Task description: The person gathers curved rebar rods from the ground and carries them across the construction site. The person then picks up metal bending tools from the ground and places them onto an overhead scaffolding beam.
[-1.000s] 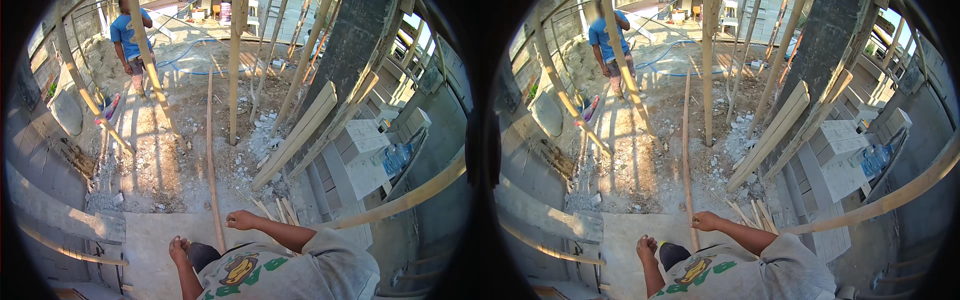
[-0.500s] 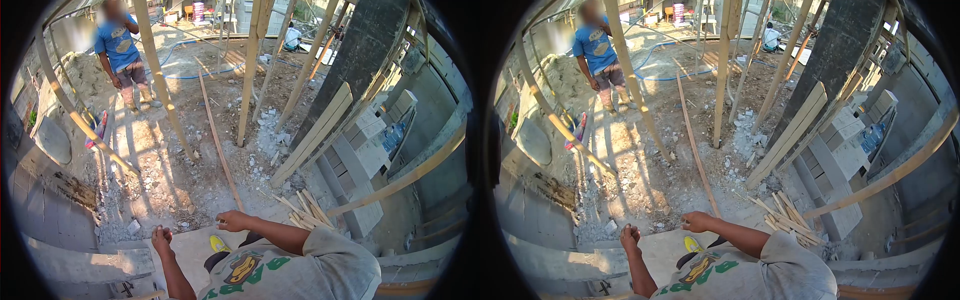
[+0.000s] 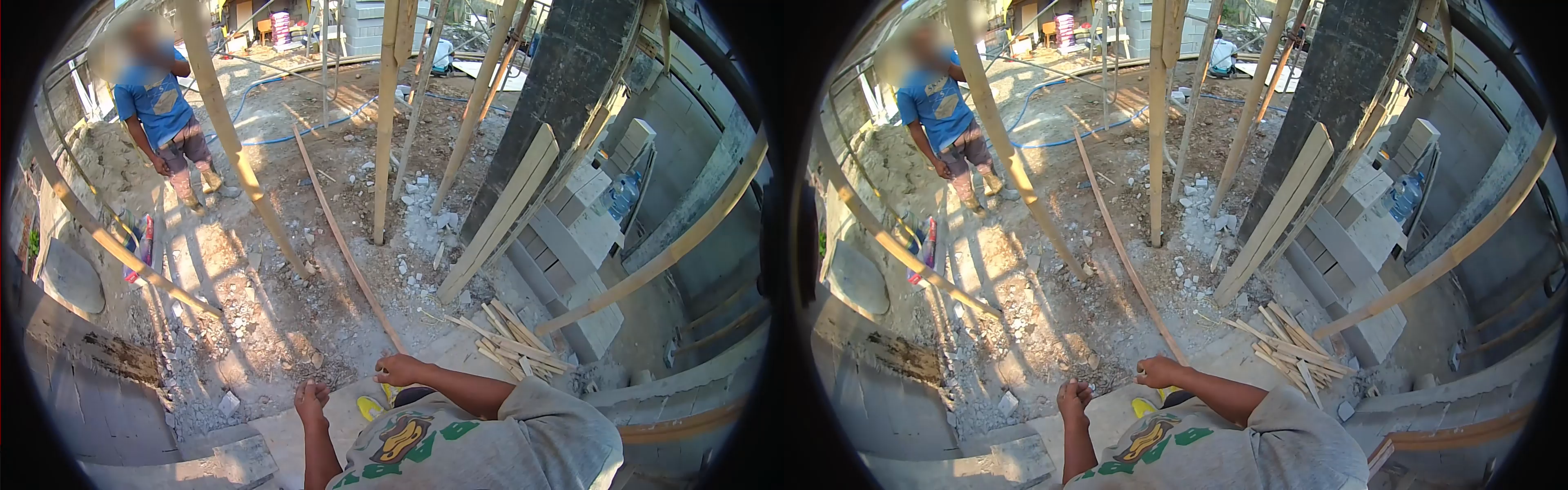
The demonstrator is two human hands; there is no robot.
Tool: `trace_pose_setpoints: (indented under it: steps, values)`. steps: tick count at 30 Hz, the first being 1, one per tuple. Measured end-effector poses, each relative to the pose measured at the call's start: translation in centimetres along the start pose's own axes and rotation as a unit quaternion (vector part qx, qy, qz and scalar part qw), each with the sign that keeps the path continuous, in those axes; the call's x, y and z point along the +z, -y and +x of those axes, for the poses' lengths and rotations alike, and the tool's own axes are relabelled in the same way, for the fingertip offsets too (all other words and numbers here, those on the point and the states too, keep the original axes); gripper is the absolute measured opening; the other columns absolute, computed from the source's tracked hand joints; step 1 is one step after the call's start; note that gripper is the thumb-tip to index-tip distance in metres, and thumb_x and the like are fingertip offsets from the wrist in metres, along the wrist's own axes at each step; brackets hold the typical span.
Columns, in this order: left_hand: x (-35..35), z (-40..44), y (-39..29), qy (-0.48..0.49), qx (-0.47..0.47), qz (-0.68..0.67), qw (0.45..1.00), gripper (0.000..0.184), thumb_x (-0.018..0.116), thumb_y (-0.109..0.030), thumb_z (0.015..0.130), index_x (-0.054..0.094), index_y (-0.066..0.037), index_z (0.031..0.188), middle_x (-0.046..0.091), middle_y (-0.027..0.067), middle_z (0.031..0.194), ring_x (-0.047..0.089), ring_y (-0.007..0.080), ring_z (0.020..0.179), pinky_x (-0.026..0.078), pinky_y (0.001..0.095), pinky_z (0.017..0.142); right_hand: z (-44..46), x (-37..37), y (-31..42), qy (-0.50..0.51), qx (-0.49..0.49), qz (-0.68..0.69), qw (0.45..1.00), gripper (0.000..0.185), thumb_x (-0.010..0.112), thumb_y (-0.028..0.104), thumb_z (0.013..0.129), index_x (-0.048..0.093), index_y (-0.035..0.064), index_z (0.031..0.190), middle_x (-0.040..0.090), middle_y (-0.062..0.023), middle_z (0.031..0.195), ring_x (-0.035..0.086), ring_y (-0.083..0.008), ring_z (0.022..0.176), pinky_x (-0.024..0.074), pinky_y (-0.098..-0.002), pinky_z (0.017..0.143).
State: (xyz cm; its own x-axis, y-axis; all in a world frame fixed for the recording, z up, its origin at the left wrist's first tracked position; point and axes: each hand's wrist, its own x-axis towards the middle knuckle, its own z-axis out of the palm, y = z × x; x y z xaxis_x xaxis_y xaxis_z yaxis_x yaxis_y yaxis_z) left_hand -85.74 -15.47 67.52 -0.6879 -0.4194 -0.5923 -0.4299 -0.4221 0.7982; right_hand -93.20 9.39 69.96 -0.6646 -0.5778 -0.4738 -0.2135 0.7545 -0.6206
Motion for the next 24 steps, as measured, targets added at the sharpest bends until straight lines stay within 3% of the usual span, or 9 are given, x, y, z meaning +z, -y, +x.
trace_pose_setpoints:
  steps: [5, 6, 13, 18, 24]
  values:
    - [4.8, 2.7, -2.9, 0.092, 0.042, 0.017, 0.995, 0.024, 0.056, -0.027, 0.088, 0.057, -0.006, 0.099, 0.062, 0.0054, 0.079, 0.059, 0.0130, 0.063, 0.047, 0.0243, 0.056, 0.3, -2.3, -1.2, -0.036, 0.025, 0.031, 0.999, 0.042, 0.057, 0.041, 0.084, 0.061, 0.0057, 0.106, 0.064, -0.0196, 0.098, 0.060, -0.0366, 0.095, 0.0464, -0.0440, 0.082]
    - [5.7, 3.2, -4.0, 0.091, 0.046, 0.054, 0.993, 0.026, 0.055, -0.024, 0.089, 0.056, -0.002, 0.104, 0.062, 0.0068, 0.081, 0.059, 0.0134, 0.066, 0.046, 0.0258, 0.060, 0.0, -2.8, -1.9, -0.048, 0.036, 0.032, 0.998, 0.042, 0.057, 0.041, 0.084, 0.061, 0.0056, 0.106, 0.064, -0.0195, 0.098, 0.060, -0.0364, 0.095, 0.0464, -0.0439, 0.082]
    - [11.9, 5.0, -7.6, 0.134, 0.091, 0.077, 0.984, 0.027, 0.055, -0.026, 0.088, 0.057, -0.006, 0.105, 0.062, 0.0046, 0.079, 0.059, 0.0123, 0.065, 0.046, 0.0243, 0.058, -2.3, -5.2, -7.9, -0.126, 0.110, 0.051, 0.985, 0.045, 0.058, 0.044, 0.083, 0.061, 0.0055, 0.106, 0.065, -0.0187, 0.098, 0.061, -0.0347, 0.094, 0.0475, -0.0420, 0.081]
    - [15.3, 3.2, -5.7, 0.227, 0.041, 0.135, 0.963, 0.031, 0.057, -0.025, 0.087, 0.055, -0.002, 0.107, 0.063, 0.0068, 0.080, 0.061, 0.0137, 0.066, 0.046, 0.0253, 0.058, -5.5, -4.5, -9.4, -0.193, 0.179, 0.109, 0.959, 0.047, 0.058, 0.045, 0.081, 0.062, 0.0052, 0.105, 0.065, -0.0183, 0.099, 0.061, -0.0344, 0.093, 0.0480, -0.0411, 0.081]
    - [17.5, 4.3, -3.8, 0.353, -0.007, 0.236, 0.905, 0.023, 0.055, -0.025, 0.087, 0.056, -0.007, 0.102, 0.063, 0.0058, 0.078, 0.059, 0.0128, 0.060, 0.046, 0.0258, 0.054, -8.8, 0.0, -7.7, -0.250, 0.284, 0.144, 0.914, 0.047, 0.055, 0.045, 0.082, 0.062, 0.0044, 0.104, 0.061, -0.0183, 0.109, 0.057, -0.0339, 0.103, 0.0456, -0.0421, 0.086]
